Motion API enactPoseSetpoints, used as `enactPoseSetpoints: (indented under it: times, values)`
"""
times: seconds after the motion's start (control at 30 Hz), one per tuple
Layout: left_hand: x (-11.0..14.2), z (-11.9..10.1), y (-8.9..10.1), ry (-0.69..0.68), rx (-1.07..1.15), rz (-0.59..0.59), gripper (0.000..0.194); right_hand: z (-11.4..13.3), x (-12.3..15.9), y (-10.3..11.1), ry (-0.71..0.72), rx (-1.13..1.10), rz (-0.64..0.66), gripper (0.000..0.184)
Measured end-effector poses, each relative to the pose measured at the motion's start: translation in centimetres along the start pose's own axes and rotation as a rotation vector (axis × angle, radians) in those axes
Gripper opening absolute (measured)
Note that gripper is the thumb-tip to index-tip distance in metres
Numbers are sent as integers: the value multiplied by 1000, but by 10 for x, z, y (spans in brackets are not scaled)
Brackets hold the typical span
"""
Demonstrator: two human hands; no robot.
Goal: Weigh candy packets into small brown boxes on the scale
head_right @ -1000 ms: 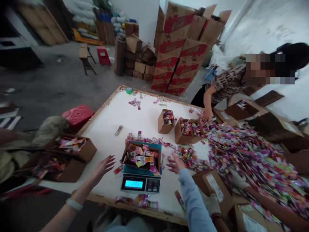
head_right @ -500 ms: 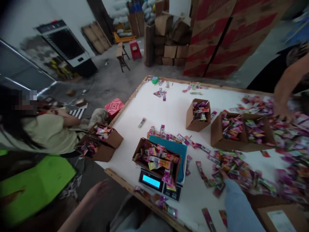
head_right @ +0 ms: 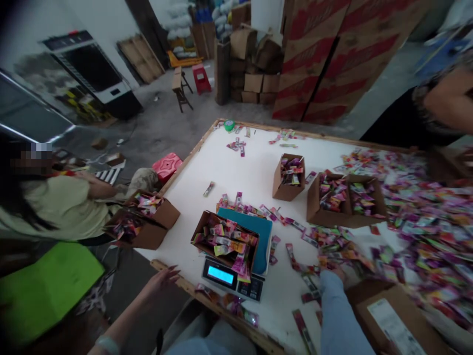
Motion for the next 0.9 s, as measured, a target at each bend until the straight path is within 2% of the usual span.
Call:
enactPoseSetpoints:
  times: [0.1,0.17,0.23,0.33,0.4,0.5,0.53,0.6,0.67,0.73,0.8,0.9]
  values:
    - [-11,-7,-5,-44,5,93,31,18,18,23,70,-96,-15,17]
    - [-17,-15,-7,-45,-19,128,34,47,36,42,181,-153,15,25]
    - [-21,-24,-9,-36,-46,145,35,93,67,62,438,-154,107,31]
    - [-22,-35,-12,-37,-50,174,34,178,139,80,1005,8,331,26]
    - [-20,-38,-12,-44,-37,202,34,229,192,75,1264,135,463,27]
    - [-17,-38,-6,-57,2,244,35,278,251,41,1500,465,652,38]
    - [-17,-37,-2,-58,18,248,35,286,263,28,1533,616,695,41]
    - [-15,-34,9,-52,53,236,32,293,276,7,1530,888,704,50]
    - [-15,-28,26,-36,86,201,27,295,279,3,1520,980,652,60]
    - [-17,-21,45,-7,104,137,23,297,279,15,1565,828,614,61]
    - [-19,-11,64,23,112,76,20,300,275,37,1606,566,569,52]
    - [-26,2,85,64,121,24,18,302,263,69,1525,325,395,38]
Point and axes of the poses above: each hand's wrist, its own x-axis away from the middle knuckle, its own y-axis out of the back of the hand, z = x × y, the point moved 2 cm from there along -x, towards the middle knuckle
